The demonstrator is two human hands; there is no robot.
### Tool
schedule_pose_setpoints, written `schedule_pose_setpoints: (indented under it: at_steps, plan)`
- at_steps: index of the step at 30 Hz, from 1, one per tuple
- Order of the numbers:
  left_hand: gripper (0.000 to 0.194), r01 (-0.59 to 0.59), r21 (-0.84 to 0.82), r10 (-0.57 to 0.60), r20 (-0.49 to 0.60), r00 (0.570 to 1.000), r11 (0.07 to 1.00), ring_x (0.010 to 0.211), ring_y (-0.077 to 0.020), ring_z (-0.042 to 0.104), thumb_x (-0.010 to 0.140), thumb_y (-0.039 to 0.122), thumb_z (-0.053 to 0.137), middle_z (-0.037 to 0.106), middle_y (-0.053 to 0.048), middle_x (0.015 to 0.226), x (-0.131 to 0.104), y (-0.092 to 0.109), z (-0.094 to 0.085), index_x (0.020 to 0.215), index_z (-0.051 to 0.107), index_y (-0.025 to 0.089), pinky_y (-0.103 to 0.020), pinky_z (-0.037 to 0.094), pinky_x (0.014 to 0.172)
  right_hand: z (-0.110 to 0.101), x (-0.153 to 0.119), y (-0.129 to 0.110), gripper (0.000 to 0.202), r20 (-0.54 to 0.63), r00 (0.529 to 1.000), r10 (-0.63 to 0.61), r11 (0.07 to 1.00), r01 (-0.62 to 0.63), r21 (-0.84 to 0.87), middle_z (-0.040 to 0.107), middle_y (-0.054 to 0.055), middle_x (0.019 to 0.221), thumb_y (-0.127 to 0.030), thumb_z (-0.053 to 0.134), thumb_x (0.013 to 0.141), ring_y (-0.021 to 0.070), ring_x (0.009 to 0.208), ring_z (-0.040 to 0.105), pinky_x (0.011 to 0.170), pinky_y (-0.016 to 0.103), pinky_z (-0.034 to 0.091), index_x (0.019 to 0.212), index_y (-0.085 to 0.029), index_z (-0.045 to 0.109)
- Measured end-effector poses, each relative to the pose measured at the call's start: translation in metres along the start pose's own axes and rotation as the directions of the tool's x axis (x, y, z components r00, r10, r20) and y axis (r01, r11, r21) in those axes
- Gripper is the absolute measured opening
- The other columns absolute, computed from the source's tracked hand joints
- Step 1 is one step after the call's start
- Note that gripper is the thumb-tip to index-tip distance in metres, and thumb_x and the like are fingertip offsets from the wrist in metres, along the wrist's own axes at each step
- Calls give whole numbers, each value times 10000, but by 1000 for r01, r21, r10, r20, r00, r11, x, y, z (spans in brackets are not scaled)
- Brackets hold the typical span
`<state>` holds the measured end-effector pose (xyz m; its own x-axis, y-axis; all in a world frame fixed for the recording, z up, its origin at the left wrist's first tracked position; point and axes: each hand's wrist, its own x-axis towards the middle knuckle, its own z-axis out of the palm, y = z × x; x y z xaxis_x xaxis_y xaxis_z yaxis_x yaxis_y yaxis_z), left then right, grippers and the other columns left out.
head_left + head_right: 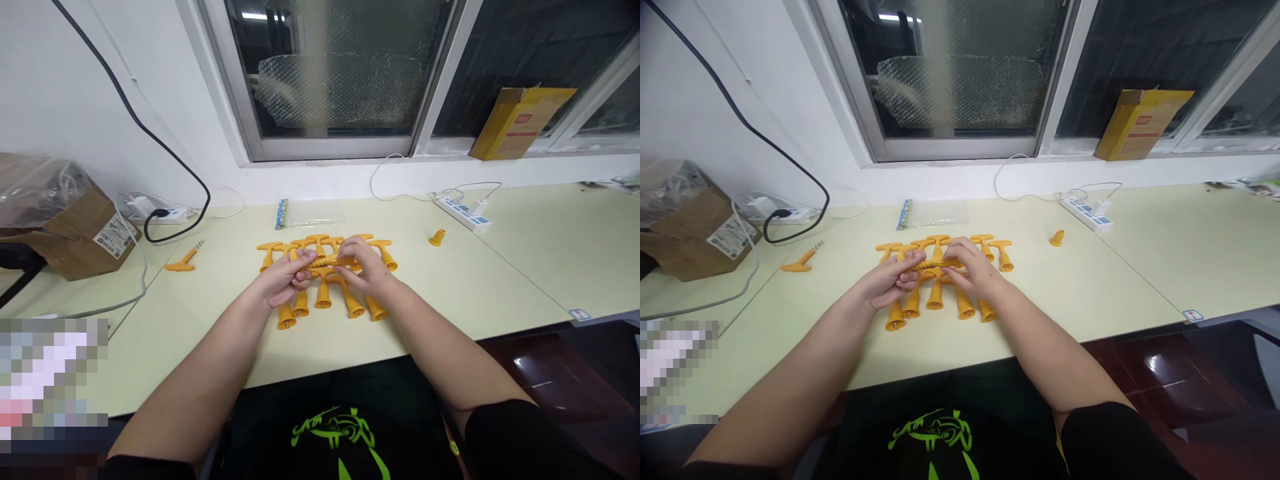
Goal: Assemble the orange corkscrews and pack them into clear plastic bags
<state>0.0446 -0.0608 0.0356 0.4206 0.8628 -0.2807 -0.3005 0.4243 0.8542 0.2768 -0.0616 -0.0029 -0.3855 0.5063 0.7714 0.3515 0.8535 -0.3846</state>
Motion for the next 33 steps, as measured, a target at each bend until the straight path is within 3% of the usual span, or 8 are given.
schedule_pose_setpoints:
  at_steps: [8,11,14,17,21,25,30,33]
  plan:
    - [416,-90,209,85,32,996,974,505,-30,425,644,266,945,524,40,646,3,-6,-5,929,663,155,-153,315,458,-1,2,-2,156,-24,994,105,988,-102,116,684,73,1047,-216,668,904,246,1023,651,913,443,532,1049,-258,632]
    - [393,-117,266,112,35,993,957,509,-42,440,659,299,937,560,21,670,5,-9,-7,909,671,153,-176,323,459,0,1,-4,150,3,976,217,953,-212,218,701,71,1044,-256,721,875,245,1011,668,882,422,546,1012,-250,658]
    - [376,-245,414,249,46,967,877,591,-92,545,678,336,929,623,-16,724,4,-10,-5,900,685,155,-213,422,527,2,-3,-5,263,70,905,420,831,-414,370,715,65,1028,-346,809,820,230,937,692,812,383,567,1020,-236,678]
    - [361,-383,577,421,74,904,721,771,-167,654,670,348,932,694,-53,840,1,-11,-3,889,715,160,-280,534,698,5,-5,-4,377,178,813,555,670,-563,483,715,38,924,-437,850,775,196,796,697,713,343,581,1028,-221,673]
    - [332,-448,721,521,141,842,529,817,-194,673,695,399,908,735,-54,888,1,-11,-4,896,757,181,-314,547,752,6,-5,-3,421,287,726,625,554,-671,493,674,0,756,-495,861,742,163,597,634,531,298,541,979,-214,656]
    - [283,-504,782,577,233,783,367,830,-196,676,755,428,869,761,-46,899,4,-14,-9,919,789,212,-319,538,767,4,-2,-4,390,325,698,638,522,-703,484,678,-11,723,-507,843,763,147,529,608,481,281,508,922,-228,621]
    - [204,-606,730,572,363,736,316,865,-192,706,811,376,836,777,-46,941,8,-15,-12,934,796,218,-312,541,797,1,1,-8,395,418,645,640,466,-758,456,643,-26,638,-601,704,874,134,465,572,450,267,486,901,-230,572]
    - [209,-591,729,556,349,755,344,857,-193,700,795,380,848,770,-49,920,10,-15,-14,913,797,214,-311,537,779,0,1,-8,425,439,632,639,459,-771,442,618,-28,629,-634,651,900,124,472,553,454,255,466,869,-221,555]
